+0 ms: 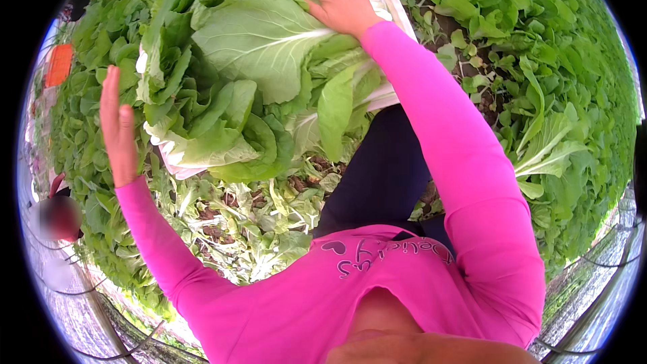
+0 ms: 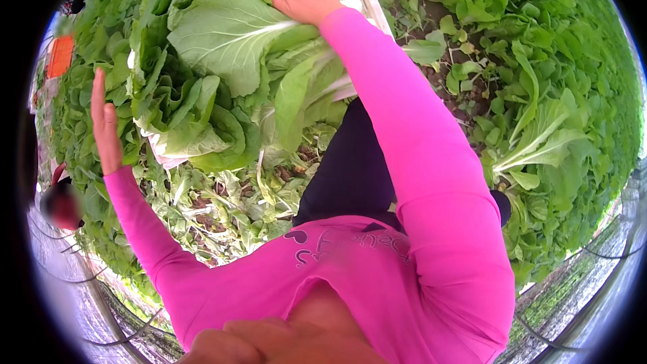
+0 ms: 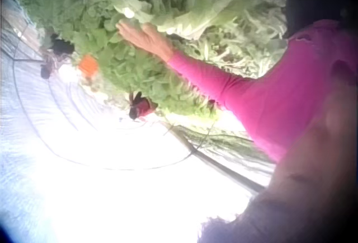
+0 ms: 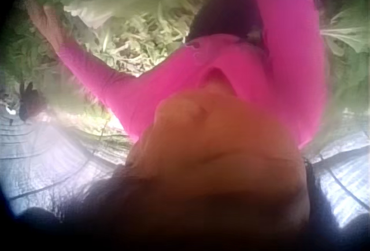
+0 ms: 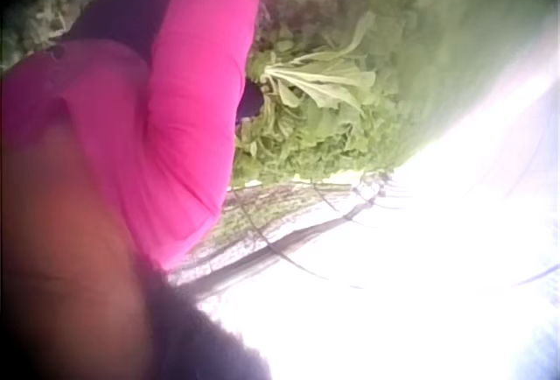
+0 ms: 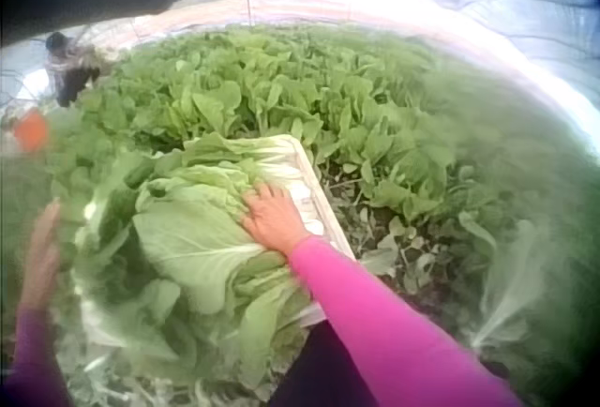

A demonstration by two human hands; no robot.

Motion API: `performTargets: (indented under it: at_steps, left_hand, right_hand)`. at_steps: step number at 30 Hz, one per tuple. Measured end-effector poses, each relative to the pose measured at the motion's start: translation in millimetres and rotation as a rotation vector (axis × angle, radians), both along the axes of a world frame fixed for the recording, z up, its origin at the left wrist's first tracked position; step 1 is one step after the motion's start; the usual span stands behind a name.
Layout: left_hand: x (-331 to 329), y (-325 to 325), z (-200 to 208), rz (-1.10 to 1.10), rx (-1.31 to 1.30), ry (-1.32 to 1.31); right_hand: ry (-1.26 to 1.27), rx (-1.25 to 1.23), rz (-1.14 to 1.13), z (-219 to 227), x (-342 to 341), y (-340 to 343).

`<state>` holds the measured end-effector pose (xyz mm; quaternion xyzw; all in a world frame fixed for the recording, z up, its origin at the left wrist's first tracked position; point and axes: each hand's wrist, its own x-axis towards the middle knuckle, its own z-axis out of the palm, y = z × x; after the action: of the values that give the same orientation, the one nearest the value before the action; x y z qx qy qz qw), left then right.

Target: The person harvests leafy green vegetables by hand, pulling them from the soil and placing them into a white plastic crate. The person repeatedly reaches for plants, removes them, and arranges them in the crate.

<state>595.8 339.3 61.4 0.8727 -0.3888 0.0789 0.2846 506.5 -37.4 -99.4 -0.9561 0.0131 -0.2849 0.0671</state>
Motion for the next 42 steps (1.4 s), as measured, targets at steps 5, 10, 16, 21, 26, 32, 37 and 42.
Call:
performTargets:
  at_steps: [5,10,16,21,26,32,37,42]
  left_hand:
    - [-29.2,-28.2,-148.5,0.151,0.371,-0.256]
    - [-29.8,-43.7,-181.6,0.206,0.358,-0.356]
    - [-28.2,-47.5,-179.8,0.206,0.439,-0.390]
    - [-26.2,-33.0,-189.7,0.183,0.438,-0.419]
    - [-25.0,-45.6,-193.4,0.259,0.534,-0.447]
    - [-18.4,-40.8,-195.6,0.255,0.598,-0.451]
    - [-18.8,-47.8,-110.9,0.111,0.452,0.054]
    - [-77.0,-136.4,10.0,0.039,-0.114,-0.276]
  right_hand:
    - [-0.001,0.036,0.031,43.6,-2.7,7.5]
    - [0.078,0.267,0.039,91.2,-38.4,1.5]
    - [0.039,0.160,0.459,74.9,-137.3,68.3]
    - [0.066,0.093,0.616,-5.1,-94.3,86.4]
    - [-0.051,0.039,0.598,-25.8,-59.7,76.8]
    - [-0.018,-0.005,0.548,-15.3,-81.8,85.3]
    - [-0.111,0.018,0.535,25.7,-130.4,86.6]
    - [-0.341,0.098,0.379,62.6,-167.0,70.0]
